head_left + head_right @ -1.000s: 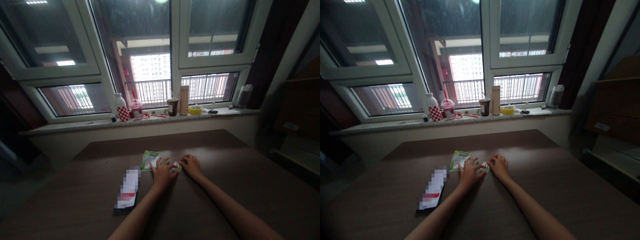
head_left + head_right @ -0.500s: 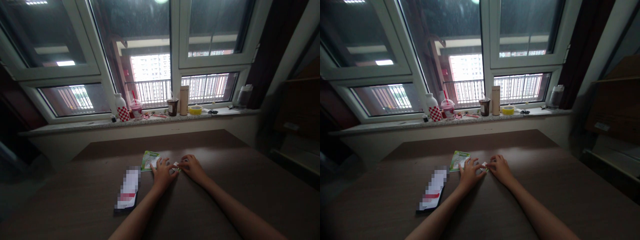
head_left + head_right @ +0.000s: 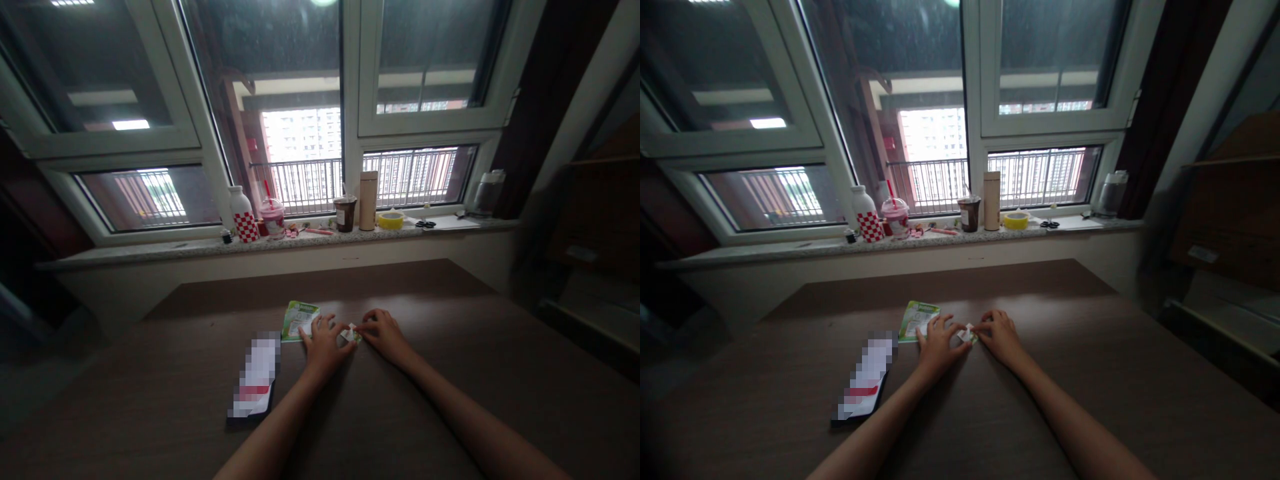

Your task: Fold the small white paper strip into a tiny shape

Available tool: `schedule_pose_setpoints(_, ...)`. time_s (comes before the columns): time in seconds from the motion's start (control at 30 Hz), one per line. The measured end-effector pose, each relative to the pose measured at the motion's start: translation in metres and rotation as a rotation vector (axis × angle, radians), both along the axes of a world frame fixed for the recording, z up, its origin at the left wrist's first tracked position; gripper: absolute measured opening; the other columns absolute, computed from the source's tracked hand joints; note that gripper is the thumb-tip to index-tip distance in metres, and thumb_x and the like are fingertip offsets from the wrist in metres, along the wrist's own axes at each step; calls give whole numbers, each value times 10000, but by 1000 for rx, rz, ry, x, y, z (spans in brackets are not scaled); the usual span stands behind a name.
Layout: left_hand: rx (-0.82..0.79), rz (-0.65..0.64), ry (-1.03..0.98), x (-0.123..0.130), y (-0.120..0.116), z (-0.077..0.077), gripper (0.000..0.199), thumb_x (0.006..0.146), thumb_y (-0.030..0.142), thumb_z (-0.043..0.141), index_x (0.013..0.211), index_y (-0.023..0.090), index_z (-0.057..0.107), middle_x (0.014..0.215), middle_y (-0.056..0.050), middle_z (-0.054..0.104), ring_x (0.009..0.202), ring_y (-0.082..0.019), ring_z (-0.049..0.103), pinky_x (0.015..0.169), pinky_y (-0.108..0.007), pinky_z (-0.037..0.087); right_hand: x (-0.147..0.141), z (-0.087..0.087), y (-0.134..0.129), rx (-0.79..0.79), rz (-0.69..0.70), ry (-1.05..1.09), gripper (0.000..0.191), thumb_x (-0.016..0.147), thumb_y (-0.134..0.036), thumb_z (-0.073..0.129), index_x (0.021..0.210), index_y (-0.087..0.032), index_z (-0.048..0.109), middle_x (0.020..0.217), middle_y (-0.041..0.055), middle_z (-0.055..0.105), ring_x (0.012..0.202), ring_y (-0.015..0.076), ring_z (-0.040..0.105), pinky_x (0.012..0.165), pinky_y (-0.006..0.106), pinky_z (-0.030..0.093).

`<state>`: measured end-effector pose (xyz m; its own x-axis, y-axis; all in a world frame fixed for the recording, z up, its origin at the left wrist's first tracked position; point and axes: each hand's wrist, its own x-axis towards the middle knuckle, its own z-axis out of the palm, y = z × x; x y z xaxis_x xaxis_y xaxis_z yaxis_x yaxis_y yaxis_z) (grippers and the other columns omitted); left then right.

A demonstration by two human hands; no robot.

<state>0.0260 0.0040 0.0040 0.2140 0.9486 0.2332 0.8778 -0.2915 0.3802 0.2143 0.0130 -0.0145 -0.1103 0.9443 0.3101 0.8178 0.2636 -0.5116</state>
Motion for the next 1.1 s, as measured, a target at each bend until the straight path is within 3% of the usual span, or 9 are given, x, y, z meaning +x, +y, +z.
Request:
schedule_pose_setpoints(0.2,7,-30,16,-1,0,-1,320,762,497,674,1081,477,675,1442,24,458,1387,-352,246,1062,-749,7,-1,-1,0,15,-8,13,154,835,-359,657,956,-383,749,1075,29,600,1093,211,488,965,344,364)
schedule_pose_setpoints(0.37,109,-45,78,-1,-2,-2,328,787,549,631,1107,484,664,1438,22,475,1385,-349,257,1060,-739,-76,2,-4,2,31,12,64,153,837,-344,657,952,-375,753,1078,33,607,1087,220,494,972,357,377)
schedule_pose_setpoints(0.6,178,-38,123,-2,-1,-4,304,791,555,625,1078,468,678,1424,21,493,1383,-341,268,1055,-735,-101,8,-9,6,86,-18,173,170,840,-277,638,950,-288,767,1050,73,606,1075,237,495,1011,382,391)
schedule_pose_setpoints(0.87,151,-32,86,-2,1,-6,301,795,559,619,1080,480,675,1424,21,497,1379,-339,274,1058,-735,-81,3,-6,1,96,12,70,148,831,-284,654,918,-309,772,1086,78,583,1096,242,461,1000,380,408)
schedule_pose_setpoints(1.1,154,-35,93,-3,2,-6,289,802,567,605,1071,488,676,1414,19,505,1378,-350,281,1049,-750,-71,-2,8,-8,109,-17,-89,155,838,-302,642,933,-302,764,1086,87,567,1130,253,443,947,375,415)
